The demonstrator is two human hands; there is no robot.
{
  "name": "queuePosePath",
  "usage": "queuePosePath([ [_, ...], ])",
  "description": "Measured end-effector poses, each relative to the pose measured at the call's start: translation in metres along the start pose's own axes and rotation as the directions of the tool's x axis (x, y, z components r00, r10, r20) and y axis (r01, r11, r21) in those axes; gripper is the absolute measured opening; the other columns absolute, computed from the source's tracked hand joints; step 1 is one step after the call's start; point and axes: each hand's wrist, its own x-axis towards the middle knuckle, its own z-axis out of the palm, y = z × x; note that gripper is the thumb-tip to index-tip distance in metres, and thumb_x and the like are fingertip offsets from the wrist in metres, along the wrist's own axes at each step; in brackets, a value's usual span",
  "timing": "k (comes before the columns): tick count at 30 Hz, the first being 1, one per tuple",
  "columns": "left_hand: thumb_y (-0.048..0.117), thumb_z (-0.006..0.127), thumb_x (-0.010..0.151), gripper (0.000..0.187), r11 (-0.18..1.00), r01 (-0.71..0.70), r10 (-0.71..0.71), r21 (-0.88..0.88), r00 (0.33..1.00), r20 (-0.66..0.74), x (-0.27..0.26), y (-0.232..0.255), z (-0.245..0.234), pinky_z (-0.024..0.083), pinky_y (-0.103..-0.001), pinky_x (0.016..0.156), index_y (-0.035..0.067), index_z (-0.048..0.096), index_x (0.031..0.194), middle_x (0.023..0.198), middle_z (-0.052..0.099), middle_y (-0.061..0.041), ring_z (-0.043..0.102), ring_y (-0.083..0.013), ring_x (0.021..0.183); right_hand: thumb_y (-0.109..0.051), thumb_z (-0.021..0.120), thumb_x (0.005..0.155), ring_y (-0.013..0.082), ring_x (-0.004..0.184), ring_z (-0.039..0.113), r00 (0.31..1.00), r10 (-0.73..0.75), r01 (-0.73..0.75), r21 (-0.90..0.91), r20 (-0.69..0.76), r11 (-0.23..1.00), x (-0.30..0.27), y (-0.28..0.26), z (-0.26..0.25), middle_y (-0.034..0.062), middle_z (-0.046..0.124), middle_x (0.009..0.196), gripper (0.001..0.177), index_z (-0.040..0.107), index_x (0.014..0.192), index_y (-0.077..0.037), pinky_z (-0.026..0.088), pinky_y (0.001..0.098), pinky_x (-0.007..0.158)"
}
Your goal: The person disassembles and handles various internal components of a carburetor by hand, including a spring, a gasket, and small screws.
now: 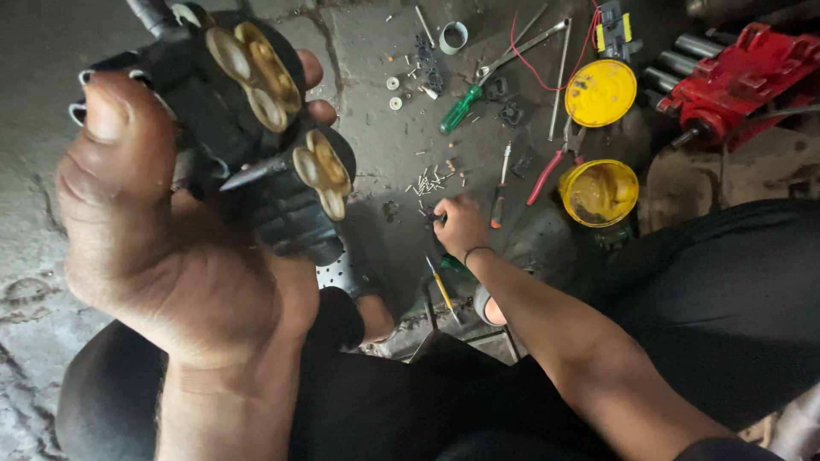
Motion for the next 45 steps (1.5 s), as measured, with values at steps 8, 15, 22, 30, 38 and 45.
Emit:
queuePosePath([
  [8,0.041,0.068,0.102,0.054,0.996,0.059,-0.059,-0.061,0.998,-0.007,0.005,0.000,0.005,0.056,-0.040,0.084,-0.008,0.065,0.123,0.111,0.070,-0.025,0.067,-0.0313,0.094,-0.018,0.075,0.080,0.0304,0.084,0.072,0.974,0.225,-0.221,0.129,-0.019,0.967,0.019,0.020,0.018,0.0109,0.075,0.088,0.010,0.074,0.087,-0.011,0.056,0.0407,0.072],
  [15,0.041,0.065,0.104,0.048,0.973,0.124,-0.132,-0.194,0.991,-0.027,0.013,-0.003,0.012,0.058,-0.040,0.083,-0.004,0.067,0.120,0.109,0.071,-0.023,0.071,-0.0302,0.095,-0.032,0.073,0.086,0.0239,0.085,0.076,0.904,0.418,-0.426,0.189,0.085,0.885,0.022,0.035,0.033,0.0055,0.079,0.087,0.016,0.074,0.092,-0.017,0.058,0.0373,0.077],
  [22,0.042,0.063,0.100,0.047,0.963,0.172,-0.182,-0.206,0.983,-0.033,0.014,-0.006,0.019,0.057,-0.039,0.075,-0.002,0.067,0.115,0.105,0.071,-0.019,0.070,-0.0276,0.092,-0.032,0.072,0.084,0.0265,0.087,0.075,0.907,0.417,-0.420,0.170,0.052,0.891,0.017,0.041,0.035,0.0079,0.078,0.090,0.017,0.075,0.093,-0.017,0.058,0.0388,0.078],
  [30,0.037,0.063,0.103,0.040,0.982,0.126,-0.130,-0.137,0.991,-0.020,0.015,-0.009,0.015,0.057,-0.037,0.080,-0.001,0.067,0.115,0.106,0.071,-0.017,0.069,-0.0255,0.093,-0.027,0.067,0.092,0.0309,0.085,0.072,0.835,0.549,-0.506,0.343,-0.037,0.792,0.029,0.051,0.014,0.0134,0.075,0.091,0.020,0.074,0.093,-0.008,0.056,0.0404,0.074],
  [38,0.037,0.064,0.100,0.034,0.984,0.139,-0.149,-0.114,0.986,-0.078,0.018,-0.010,0.013,0.056,-0.038,0.070,0.004,0.067,0.109,0.099,0.071,-0.015,0.068,-0.0242,0.082,-0.023,0.070,0.080,0.0195,0.058,0.056,0.902,0.404,-0.315,0.408,-0.153,0.857,0.090,0.077,-0.082,0.0008,0.060,0.070,0.018,0.061,0.092,-0.012,0.043,0.0367,0.048],
  [45,0.036,0.063,0.100,0.030,0.985,0.132,-0.140,-0.107,0.988,-0.068,0.018,-0.008,0.012,0.055,-0.039,0.069,0.007,0.066,0.106,0.098,0.071,-0.015,0.067,-0.0255,0.082,-0.019,0.071,0.090,0.0136,0.076,0.068,0.800,0.578,0.079,0.983,-0.163,0.168,0.110,-0.034,-0.269,0.0010,0.069,0.088,0.019,0.063,0.107,-0.014,0.058,0.0311,0.064],
])
